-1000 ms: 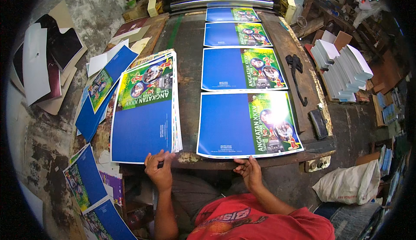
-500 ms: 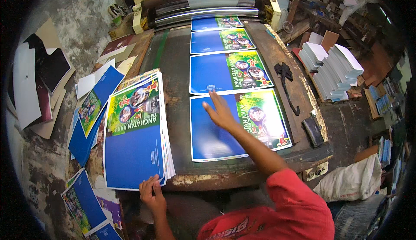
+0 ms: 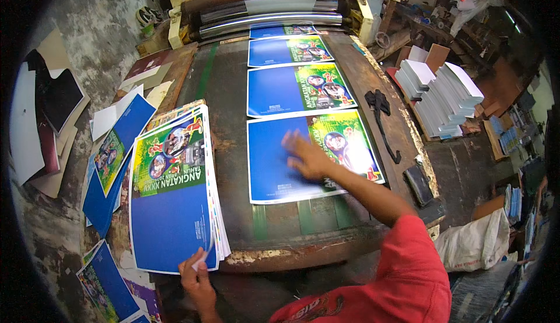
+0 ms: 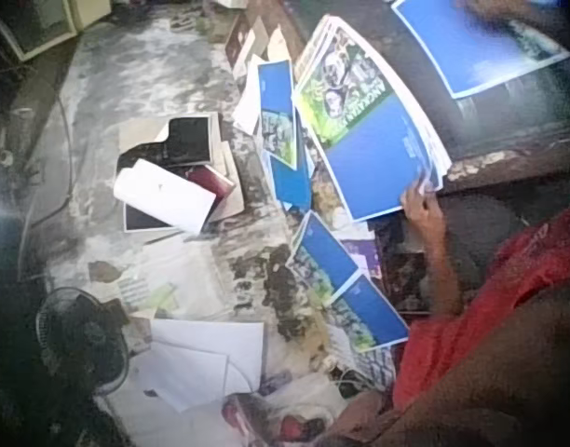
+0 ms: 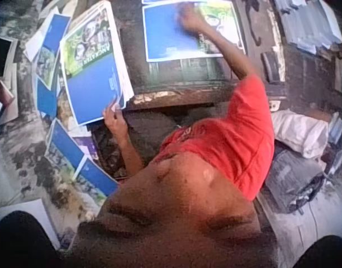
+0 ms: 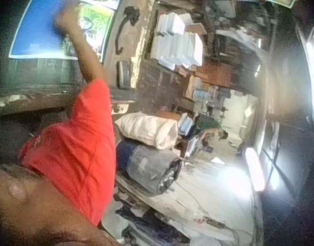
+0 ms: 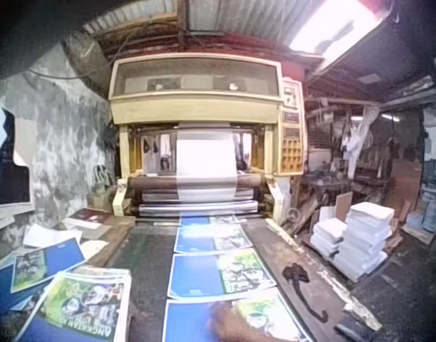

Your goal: The person feeds printed sheets into a laminating machine one by one, then collects the laminated sheets from the machine bed and stacks them into a pile.

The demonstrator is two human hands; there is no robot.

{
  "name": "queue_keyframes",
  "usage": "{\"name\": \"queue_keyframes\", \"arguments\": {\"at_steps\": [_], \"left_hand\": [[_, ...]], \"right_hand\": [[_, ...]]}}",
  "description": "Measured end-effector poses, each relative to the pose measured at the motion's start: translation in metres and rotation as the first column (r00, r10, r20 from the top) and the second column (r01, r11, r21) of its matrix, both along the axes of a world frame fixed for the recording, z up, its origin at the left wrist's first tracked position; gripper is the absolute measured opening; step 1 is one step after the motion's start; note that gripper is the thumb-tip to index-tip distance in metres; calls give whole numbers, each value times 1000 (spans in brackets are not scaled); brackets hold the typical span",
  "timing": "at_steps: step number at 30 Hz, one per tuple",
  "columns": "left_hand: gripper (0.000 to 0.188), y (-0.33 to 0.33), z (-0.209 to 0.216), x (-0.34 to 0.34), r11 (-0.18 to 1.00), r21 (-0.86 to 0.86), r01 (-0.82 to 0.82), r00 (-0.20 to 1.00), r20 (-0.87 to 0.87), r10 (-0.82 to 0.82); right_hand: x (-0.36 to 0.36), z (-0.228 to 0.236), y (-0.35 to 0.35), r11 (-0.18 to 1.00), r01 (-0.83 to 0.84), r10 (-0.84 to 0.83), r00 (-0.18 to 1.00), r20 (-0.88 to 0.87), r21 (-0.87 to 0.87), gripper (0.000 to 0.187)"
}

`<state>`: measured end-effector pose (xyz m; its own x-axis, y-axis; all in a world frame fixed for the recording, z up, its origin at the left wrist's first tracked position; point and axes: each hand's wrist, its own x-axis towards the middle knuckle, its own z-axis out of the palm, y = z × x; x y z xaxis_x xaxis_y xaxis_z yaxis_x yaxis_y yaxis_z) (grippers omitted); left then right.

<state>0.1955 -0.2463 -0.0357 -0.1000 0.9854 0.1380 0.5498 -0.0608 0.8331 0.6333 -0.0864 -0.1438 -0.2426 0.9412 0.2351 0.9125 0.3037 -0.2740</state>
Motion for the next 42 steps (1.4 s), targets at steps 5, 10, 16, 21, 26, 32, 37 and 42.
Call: {"name": "queue_keyframes", "arguments": {"at_steps": [5,10,16,21,26,32,37,42], "left_hand": [[52,21,-1,-21,979,37,-202,591,801,92],[28,-2,6,-15,981,150,126,988,66,-137],[35,-24,29,23,699,78,711,662,-408,-629],[73,-22,31,18,820,76,567,693,-583,-425],[54,0,-5,-8,907,192,375,848,-465,-252],[30,0,-18,-4,926,256,279,906,-389,-165],[27,3,-10,-6,930,262,259,931,-326,-167],[21,10,-11,-12,982,121,147,968,189,-168]], "right_hand": [[41,3,-72,781,617,-594,783,187,-103,66],[-26,42,-141,857,325,-514,504,-694,-399,66],[-115,56,-209,836,-377,-501,-230,-834,-398,46],[-133,27,-244,783,-296,-621,-426,-658,-547,34],[-150,-2,-281,727,-275,-673,-464,-575,-629,37],[-141,-5,-267,763,-231,-621,-524,-583,-604,48],[-130,-4,-241,788,-142,-571,-531,-626,-599,55],[-129,-5,-227,804,-18,-500,-562,-659,-594,51]]}}
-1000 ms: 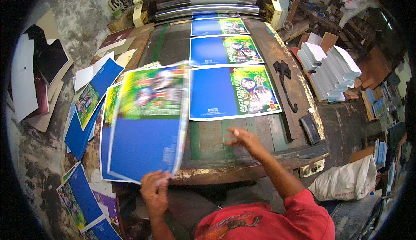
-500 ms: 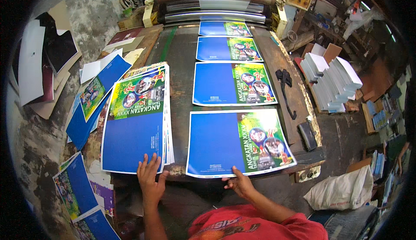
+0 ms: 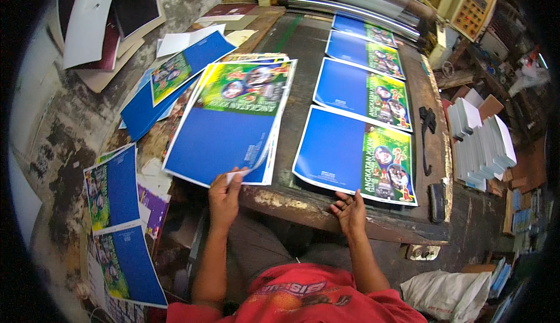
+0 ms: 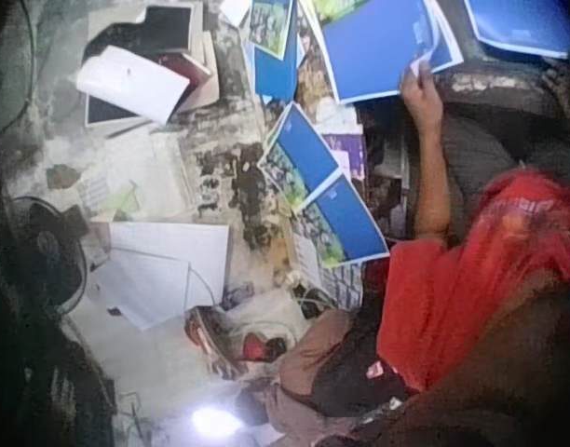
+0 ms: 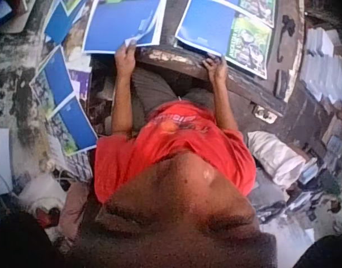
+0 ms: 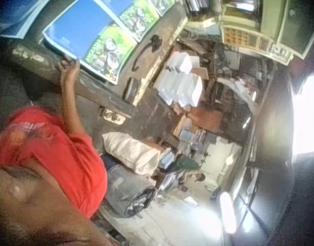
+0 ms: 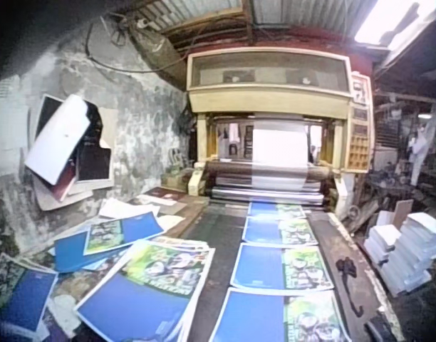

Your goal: The person feeds printed sheets into a laminating machine one by one, then collects the laminated sheets from the machine bed and stacks them into a pile.

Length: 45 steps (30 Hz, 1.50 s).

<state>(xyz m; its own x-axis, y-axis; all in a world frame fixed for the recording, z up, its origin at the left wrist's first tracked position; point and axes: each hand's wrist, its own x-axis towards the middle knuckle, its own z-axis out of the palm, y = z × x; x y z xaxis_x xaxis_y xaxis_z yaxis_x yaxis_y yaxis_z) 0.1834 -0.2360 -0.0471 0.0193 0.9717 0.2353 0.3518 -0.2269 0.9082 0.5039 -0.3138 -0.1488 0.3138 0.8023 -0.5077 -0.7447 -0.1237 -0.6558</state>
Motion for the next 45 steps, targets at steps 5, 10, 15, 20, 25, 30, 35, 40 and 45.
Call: {"name": "queue_keyframes", "arguments": {"at_steps": [5,10,15,20,25,30,35,40,45], "left_hand": [[20,-28,29,19,929,67,365,875,-366,-317],[40,-39,38,33,759,95,645,662,-566,-492],[70,-1,21,24,913,255,320,819,-558,-132],[64,17,-4,21,925,301,232,819,-573,-19],[60,19,-3,22,937,287,197,831,-557,-4],[58,20,1,26,948,262,179,852,-523,-16],[52,20,8,31,966,232,115,901,-435,-3],[54,23,7,27,972,202,119,912,-409,-26],[41,26,3,21,967,236,101,902,-432,11]], "right_hand": [[-17,42,-10,1000,6,-6,1000,-13,-12,53],[4,31,-44,949,-271,264,962,66,158,41],[-11,1,-92,984,-169,161,980,-114,-63,32],[-40,-8,-144,963,-239,230,970,-82,-125,43],[-48,4,-154,960,-261,256,965,-52,-105,51],[-40,1,-135,977,-191,187,981,-51,-95,56],[-32,-5,-114,988,-148,146,989,-35,-47,60],[-36,1,-98,993,-20,19,1000,-8,-113,61],[-30,-10,-95,988,81,-76,996,42,-132,53]]}}
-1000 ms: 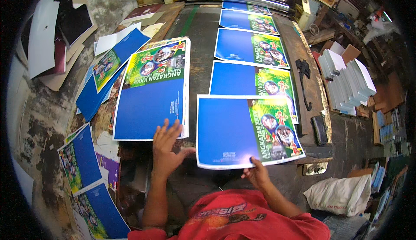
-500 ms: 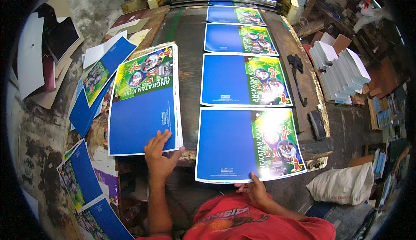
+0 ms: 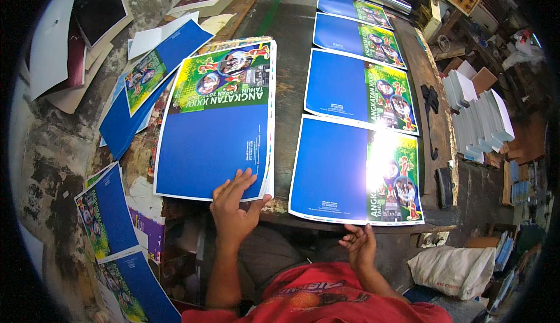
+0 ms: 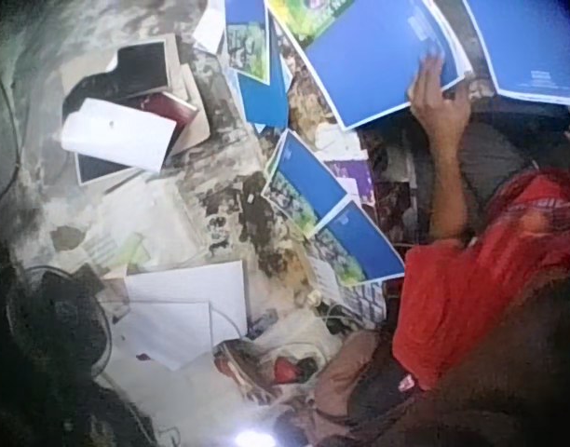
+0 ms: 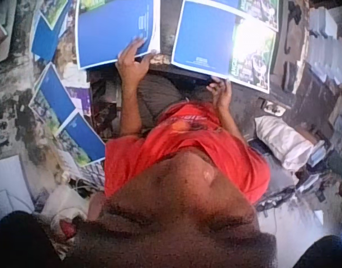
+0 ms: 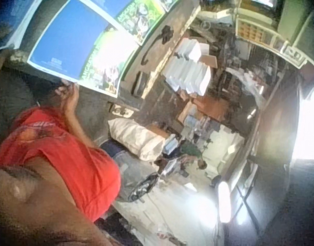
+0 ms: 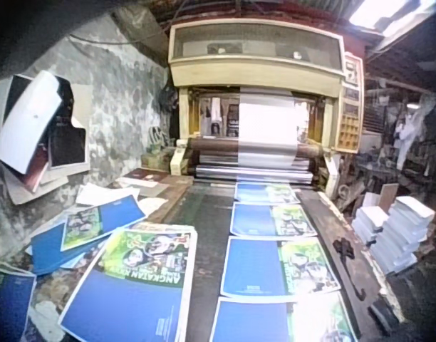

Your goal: The person feeds printed sheets into a laminating machine one by one, then collects the laminated sheets from the machine bed and stacks them into a pile.

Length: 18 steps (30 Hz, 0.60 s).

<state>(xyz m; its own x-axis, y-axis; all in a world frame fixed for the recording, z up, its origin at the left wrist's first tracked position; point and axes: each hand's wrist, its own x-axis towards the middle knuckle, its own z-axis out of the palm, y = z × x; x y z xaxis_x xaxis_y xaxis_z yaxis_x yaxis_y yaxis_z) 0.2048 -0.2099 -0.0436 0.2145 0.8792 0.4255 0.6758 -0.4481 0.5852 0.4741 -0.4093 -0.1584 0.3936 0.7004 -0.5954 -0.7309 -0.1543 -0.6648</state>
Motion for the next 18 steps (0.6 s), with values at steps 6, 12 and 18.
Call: {"name": "queue_keyframes", "arguments": {"at_steps": [6,12,18], "left_hand": [[40,2,-19,13,964,60,-259,915,333,226],[53,2,-17,10,907,-139,-398,677,623,392],[49,4,-12,20,916,-169,-364,603,707,370]], "right_hand": [[-14,58,18,992,38,-21,990,141,-120,69],[-26,144,187,786,-552,458,822,338,279,68],[-51,143,490,580,-659,731,680,52,479,31]]}}
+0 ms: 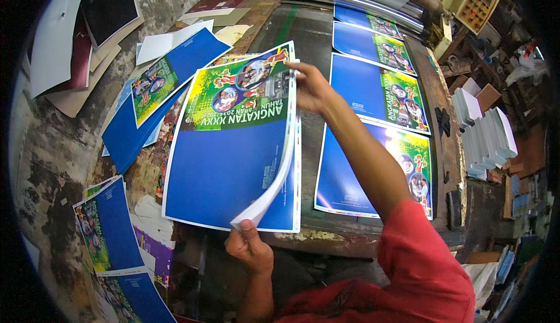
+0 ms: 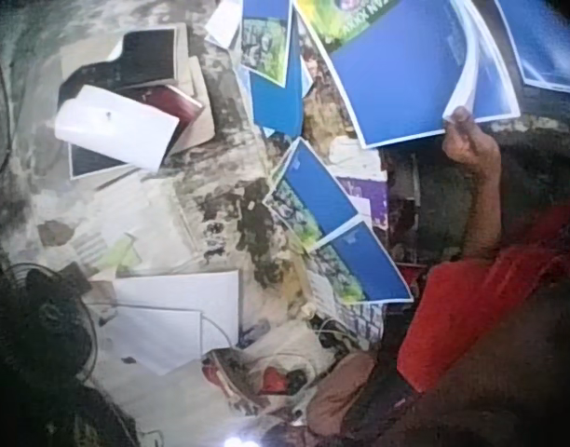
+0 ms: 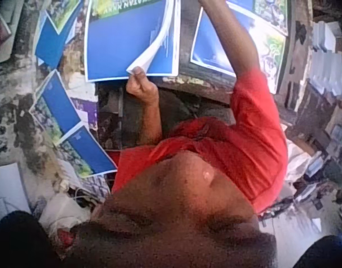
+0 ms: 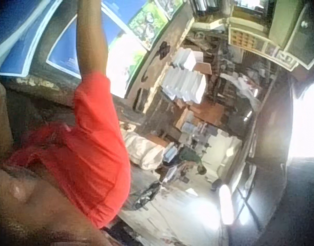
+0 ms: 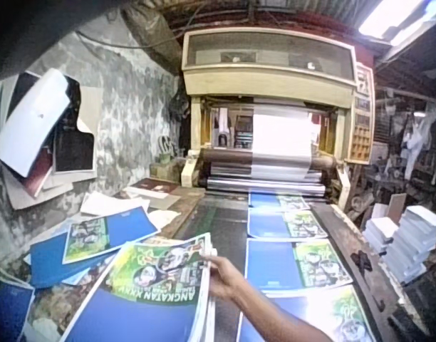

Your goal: The person feeds printed sheets into a laminating machine one by one, then collects the laminated sheets from the machine bed and stacks them into a pile.

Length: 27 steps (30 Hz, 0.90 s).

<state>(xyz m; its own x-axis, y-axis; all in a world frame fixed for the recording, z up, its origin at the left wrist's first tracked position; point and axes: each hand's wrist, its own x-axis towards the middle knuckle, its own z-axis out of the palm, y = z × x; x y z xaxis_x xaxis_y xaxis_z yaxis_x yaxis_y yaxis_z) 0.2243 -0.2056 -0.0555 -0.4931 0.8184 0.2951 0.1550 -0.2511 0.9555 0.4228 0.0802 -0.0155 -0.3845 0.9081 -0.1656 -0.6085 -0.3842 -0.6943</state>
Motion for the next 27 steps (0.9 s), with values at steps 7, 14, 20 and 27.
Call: {"name": "queue_keyframes", "arguments": {"at_steps": [7,14,20,27], "left_hand": [[28,5,-7,-20,985,-59,163,831,-529,-170],[27,1,0,-8,960,-119,255,770,-575,-276],[28,-15,6,-26,918,-154,365,541,-767,-344],[23,-22,10,-38,886,-218,410,519,-743,-423]], "right_hand": [[-62,45,67,861,-243,-263,538,801,446,48],[-26,-14,76,813,-397,-490,-74,869,425,91],[80,-107,-98,812,-437,-463,-80,883,387,74],[253,-119,-199,964,105,-113,-668,736,244,58]]}}
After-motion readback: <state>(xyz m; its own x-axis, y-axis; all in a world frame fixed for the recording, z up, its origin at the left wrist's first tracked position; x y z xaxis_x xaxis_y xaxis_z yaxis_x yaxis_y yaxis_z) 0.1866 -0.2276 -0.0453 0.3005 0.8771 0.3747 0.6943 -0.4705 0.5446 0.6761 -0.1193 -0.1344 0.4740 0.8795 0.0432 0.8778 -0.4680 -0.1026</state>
